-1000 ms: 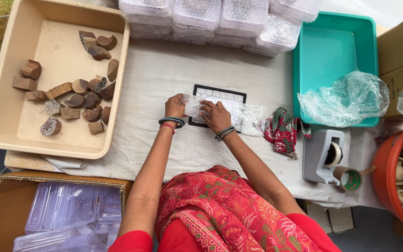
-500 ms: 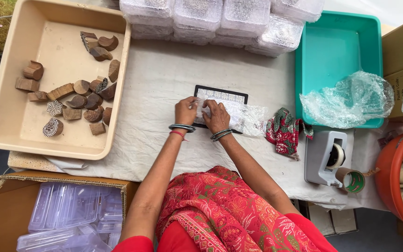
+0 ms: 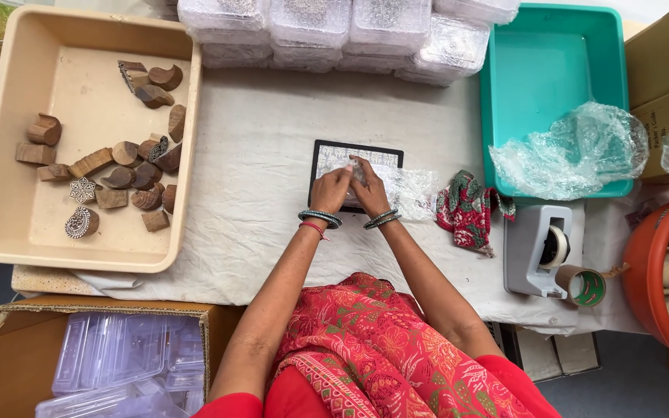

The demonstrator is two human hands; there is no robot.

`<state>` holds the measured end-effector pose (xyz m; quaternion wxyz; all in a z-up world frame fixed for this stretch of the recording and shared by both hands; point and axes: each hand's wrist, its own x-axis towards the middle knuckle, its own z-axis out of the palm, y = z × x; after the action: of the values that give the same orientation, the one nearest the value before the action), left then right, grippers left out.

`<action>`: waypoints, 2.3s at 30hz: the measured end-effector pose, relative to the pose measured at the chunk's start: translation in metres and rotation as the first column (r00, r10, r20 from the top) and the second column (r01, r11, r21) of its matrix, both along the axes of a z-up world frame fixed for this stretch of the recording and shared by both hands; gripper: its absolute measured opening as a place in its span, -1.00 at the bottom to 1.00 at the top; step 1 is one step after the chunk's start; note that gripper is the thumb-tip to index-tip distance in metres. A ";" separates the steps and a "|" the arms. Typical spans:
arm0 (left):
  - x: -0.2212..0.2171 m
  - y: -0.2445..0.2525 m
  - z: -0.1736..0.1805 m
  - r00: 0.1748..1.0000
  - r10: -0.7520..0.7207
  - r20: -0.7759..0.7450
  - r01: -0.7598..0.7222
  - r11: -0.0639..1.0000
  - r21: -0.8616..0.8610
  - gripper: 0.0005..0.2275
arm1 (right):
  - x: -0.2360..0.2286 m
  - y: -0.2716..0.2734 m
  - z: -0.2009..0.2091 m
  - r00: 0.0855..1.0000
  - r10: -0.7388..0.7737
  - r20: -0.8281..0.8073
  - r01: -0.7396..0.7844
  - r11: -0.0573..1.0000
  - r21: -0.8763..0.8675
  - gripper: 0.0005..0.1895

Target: The person cleans a clear plastic container with a cloth, places a wooden decorative item inside, and closes the lid. They then wrap the container in bubble wrap and secure it with packing tape before stacking it with other wrapped items.

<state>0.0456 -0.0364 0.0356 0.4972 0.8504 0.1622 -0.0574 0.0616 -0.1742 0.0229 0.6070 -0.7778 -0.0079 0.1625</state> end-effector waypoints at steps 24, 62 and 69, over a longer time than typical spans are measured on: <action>-0.018 0.004 -0.033 0.921 -0.380 0.089 0.271 0.787 0.554 -0.62 | -0.004 0.003 -0.009 0.945 0.062 0.322 0.056 0.937 -0.344 -0.63; -0.032 -0.018 -0.032 0.804 -0.592 0.062 0.387 0.599 0.702 -0.49 | -0.027 -0.058 -0.038 0.861 0.196 0.469 0.142 0.793 -0.592 -0.78; -0.038 -0.021 -0.031 0.819 -0.574 0.010 0.364 0.533 0.764 -0.51 | -0.058 -0.115 -0.008 0.816 -0.153 0.557 0.385 0.863 -0.327 -0.71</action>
<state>0.0072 -0.0578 0.0047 0.0959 0.9865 -0.1323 -0.0082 0.0036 -0.2894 0.0150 0.4151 -0.8983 -0.0210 -0.1426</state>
